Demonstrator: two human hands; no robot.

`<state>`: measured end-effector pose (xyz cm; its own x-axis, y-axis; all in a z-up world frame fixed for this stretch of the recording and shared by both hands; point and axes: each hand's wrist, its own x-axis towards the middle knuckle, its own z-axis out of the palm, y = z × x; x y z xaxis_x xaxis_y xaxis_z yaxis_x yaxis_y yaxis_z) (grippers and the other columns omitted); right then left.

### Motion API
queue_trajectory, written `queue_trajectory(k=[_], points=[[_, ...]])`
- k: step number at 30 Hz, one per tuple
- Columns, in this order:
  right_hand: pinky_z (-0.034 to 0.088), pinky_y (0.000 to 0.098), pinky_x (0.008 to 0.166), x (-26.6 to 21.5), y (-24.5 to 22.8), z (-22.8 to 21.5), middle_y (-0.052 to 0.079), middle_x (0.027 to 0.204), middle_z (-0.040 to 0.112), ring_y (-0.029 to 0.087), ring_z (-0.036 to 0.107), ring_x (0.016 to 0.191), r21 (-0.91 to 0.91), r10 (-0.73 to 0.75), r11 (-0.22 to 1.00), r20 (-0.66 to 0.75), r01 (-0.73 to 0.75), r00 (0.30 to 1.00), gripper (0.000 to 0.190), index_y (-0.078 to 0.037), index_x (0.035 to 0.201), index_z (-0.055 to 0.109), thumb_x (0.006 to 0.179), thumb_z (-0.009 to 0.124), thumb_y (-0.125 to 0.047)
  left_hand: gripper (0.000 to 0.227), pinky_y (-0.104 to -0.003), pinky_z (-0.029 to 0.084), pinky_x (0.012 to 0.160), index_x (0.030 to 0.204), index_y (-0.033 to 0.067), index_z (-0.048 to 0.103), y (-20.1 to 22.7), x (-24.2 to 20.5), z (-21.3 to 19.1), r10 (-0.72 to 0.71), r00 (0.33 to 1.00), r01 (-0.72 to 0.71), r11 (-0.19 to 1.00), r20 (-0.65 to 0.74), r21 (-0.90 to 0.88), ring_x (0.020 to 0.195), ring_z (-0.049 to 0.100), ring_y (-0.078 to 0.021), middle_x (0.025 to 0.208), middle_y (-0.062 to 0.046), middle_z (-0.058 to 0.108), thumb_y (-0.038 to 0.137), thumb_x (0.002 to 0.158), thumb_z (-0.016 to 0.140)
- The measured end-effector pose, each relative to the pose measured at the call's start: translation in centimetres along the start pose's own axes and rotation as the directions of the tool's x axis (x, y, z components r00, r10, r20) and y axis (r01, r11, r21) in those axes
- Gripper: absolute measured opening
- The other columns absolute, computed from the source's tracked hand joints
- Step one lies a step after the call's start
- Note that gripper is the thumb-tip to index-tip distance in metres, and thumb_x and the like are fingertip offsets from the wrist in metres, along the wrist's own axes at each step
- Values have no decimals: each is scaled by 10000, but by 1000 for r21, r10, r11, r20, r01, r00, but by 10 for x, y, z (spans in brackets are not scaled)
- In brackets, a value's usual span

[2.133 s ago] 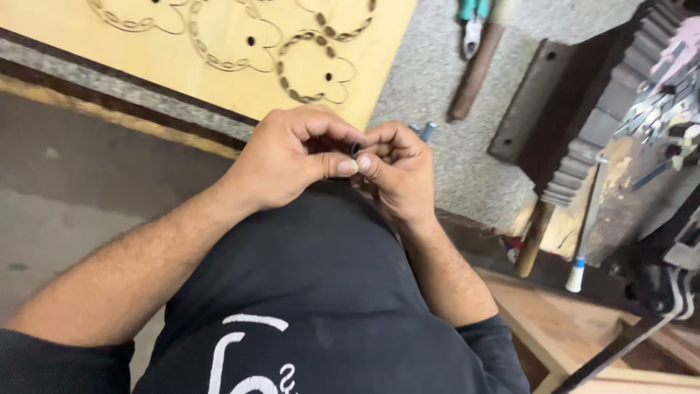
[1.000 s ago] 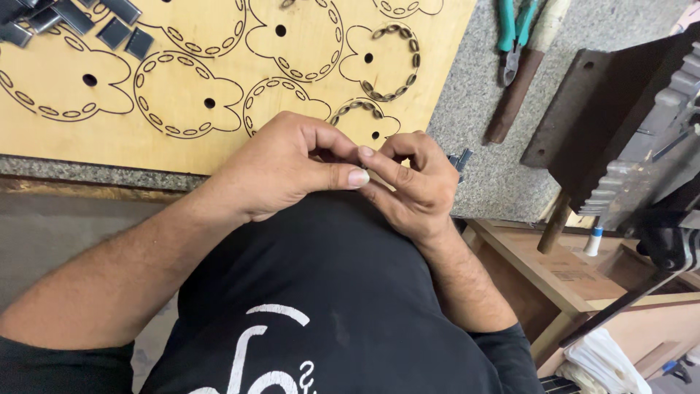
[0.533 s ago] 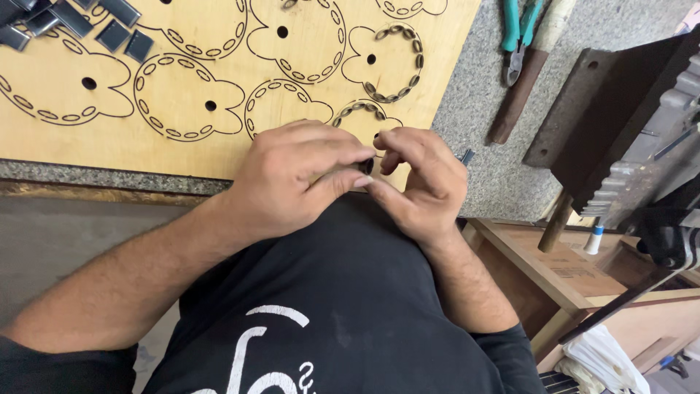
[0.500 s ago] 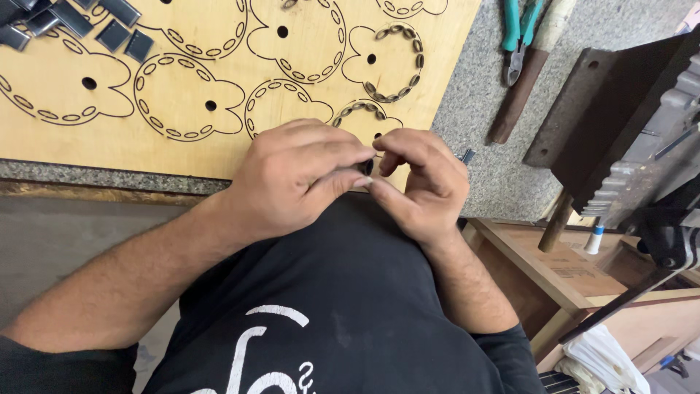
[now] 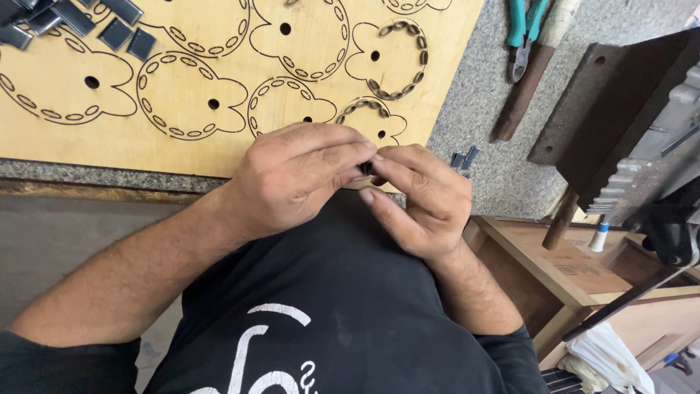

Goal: The person assembles small metal hinge components on a wooden board with pre-drawn outlines. They use pliers to place pieces, a hammer to tap them into position, and a sanding block to smooth edges. The person also uses a file to shape individual pieces before assembly.

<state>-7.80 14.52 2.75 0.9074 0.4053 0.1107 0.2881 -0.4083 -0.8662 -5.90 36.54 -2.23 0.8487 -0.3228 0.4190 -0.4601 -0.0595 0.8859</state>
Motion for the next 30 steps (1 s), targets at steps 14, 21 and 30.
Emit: queue_trajectory(k=[14,21,30], points=[[610,280,787,1,-2,7,187,1150,690,220,721,936,-38,91,995,5,-91,996,416,51,1264,653,878,808,40,315,-314,631,888,1208,-24,690,-5,-2,2,-44,999,45,998,-25,42,1051,732,-252,1172,-132,700,-34,917,809],[614,283,795,0,3,9,186,1188,682,203,720,941,21,133,991,-4,-132,991,386,55,1257,660,895,794,52,320,-330,614,887,1222,-32,671,-12,-2,0,0,1000,0,999,-1,39,1034,726,-248,1170,-129,693,-31,931,804],[580,277,833,7,6,6,169,1101,711,202,713,944,-6,156,988,-12,-156,988,271,59,1126,694,879,805,42,287,-349,613,869,1176,-16,690,-15,-4,-4,-43,999,43,999,-29,24,1014,727,-270,1136,-132,696,-7,915,810]])
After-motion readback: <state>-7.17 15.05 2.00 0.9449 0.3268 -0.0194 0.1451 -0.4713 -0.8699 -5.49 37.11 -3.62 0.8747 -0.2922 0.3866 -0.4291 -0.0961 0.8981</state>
